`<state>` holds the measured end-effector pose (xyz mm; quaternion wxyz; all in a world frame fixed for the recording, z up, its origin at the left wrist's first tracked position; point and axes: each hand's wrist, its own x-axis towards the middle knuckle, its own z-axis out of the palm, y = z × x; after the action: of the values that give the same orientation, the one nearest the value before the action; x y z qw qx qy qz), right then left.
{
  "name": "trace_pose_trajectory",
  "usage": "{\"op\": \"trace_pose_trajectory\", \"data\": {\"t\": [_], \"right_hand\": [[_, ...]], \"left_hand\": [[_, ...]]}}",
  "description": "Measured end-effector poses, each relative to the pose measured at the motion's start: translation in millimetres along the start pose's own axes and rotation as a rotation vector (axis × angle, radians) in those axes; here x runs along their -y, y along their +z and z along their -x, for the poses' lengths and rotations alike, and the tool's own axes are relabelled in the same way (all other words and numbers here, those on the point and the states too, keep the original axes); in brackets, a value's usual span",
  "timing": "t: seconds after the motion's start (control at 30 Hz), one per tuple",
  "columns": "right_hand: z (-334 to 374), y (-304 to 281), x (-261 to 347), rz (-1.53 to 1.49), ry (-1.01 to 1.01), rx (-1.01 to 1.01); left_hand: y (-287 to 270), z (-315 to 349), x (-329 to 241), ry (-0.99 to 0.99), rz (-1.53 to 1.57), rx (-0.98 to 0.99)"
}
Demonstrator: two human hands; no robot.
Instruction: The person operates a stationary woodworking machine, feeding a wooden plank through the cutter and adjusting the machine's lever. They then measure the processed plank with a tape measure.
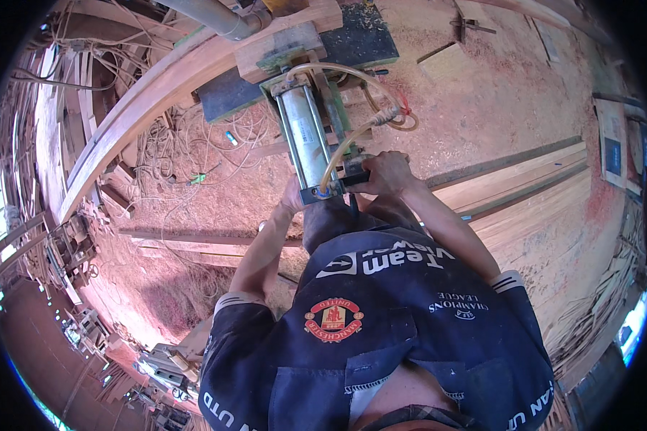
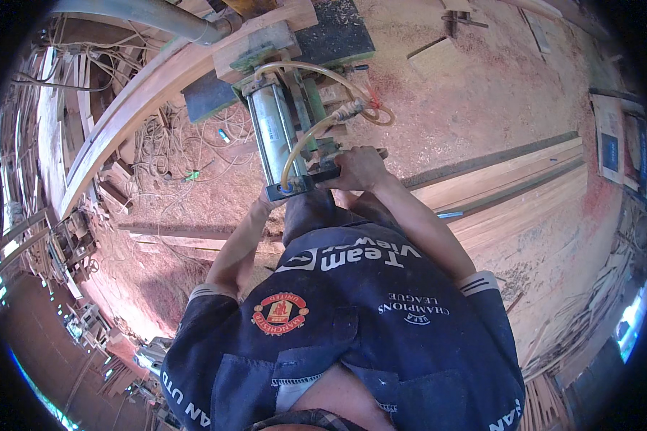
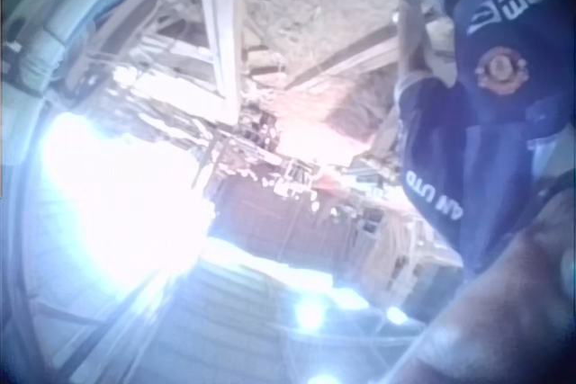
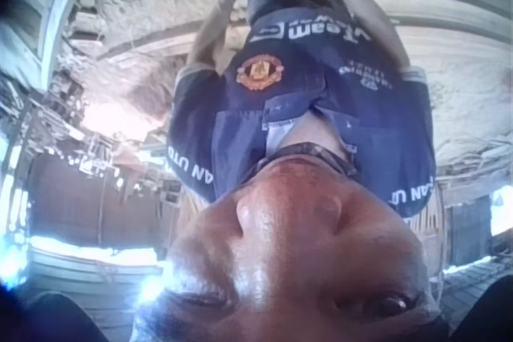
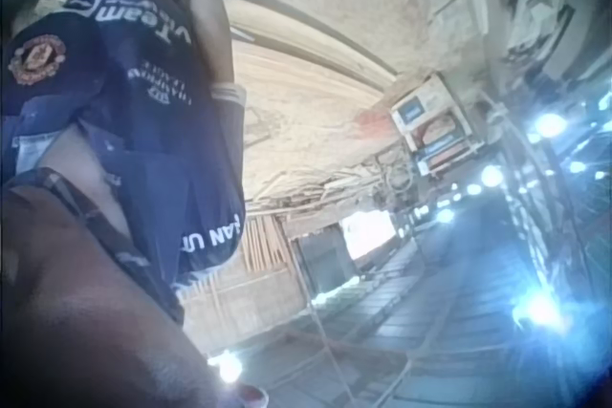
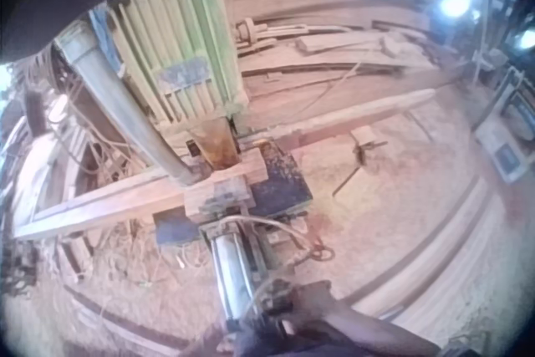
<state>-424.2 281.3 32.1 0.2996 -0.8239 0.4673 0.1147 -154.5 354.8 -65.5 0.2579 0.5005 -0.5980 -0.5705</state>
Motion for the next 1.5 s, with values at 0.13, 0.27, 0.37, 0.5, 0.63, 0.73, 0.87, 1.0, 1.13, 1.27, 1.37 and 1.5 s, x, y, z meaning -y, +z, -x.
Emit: {"op": "trace_pose_trajectory", "data": {"t": [0.13, 0.27, 0.37, 0.5, 0.63, 0.73, 0.87, 1.0, 1.13, 1.27, 1.37, 1.5], "right_hand": [[-2, 11, -5, -0.023, -0.048, -0.119], [-3, 22, -13, -0.033, -0.11, -0.203], [-4, 27, -15, -0.047, -0.157, -0.265], [-4, 35, -18, -0.09, -0.169, -0.335], [-6, 42, -33, -0.165, -0.225, -0.425], [-8, 49, -45, -0.239, -0.284, -0.454], [-11, 56, -55, -0.277, -0.332, -0.485], [-11, 61, -59, -0.206, -0.242, -0.376], [-11, 61, -61, -0.211, -0.273, -0.389], [-11, 60, -59, -0.235, -0.272, -0.394], [-10, 57, -58, -0.241, -0.27, -0.395], [-10, 55, -57, -0.228, -0.268, -0.384]], "left_hand": [[-1, 1, 0, -0.009, -0.002, -0.003], [-1, 1, 0, -0.012, 0.0, -0.01], [0, 0, 0, -0.014, 0.007, -0.013], [2, -2, 1, -0.017, 0.015, -0.018], [2, -3, 1, -0.018, 0.026, -0.013], [2, -1, 2, -0.022, 0.036, -0.022], [1, 2, 1, -0.026, 0.041, -0.026], [3, 1, 1, -0.032, 0.051, -0.03], [5, -1, 4, -0.031, 0.064, -0.025], [5, -2, 4, -0.029, 0.072, -0.022], [4, -3, 0, -0.024, 0.083, -0.022], [2, -4, -11, -0.044, 0.093, -0.007]]}}
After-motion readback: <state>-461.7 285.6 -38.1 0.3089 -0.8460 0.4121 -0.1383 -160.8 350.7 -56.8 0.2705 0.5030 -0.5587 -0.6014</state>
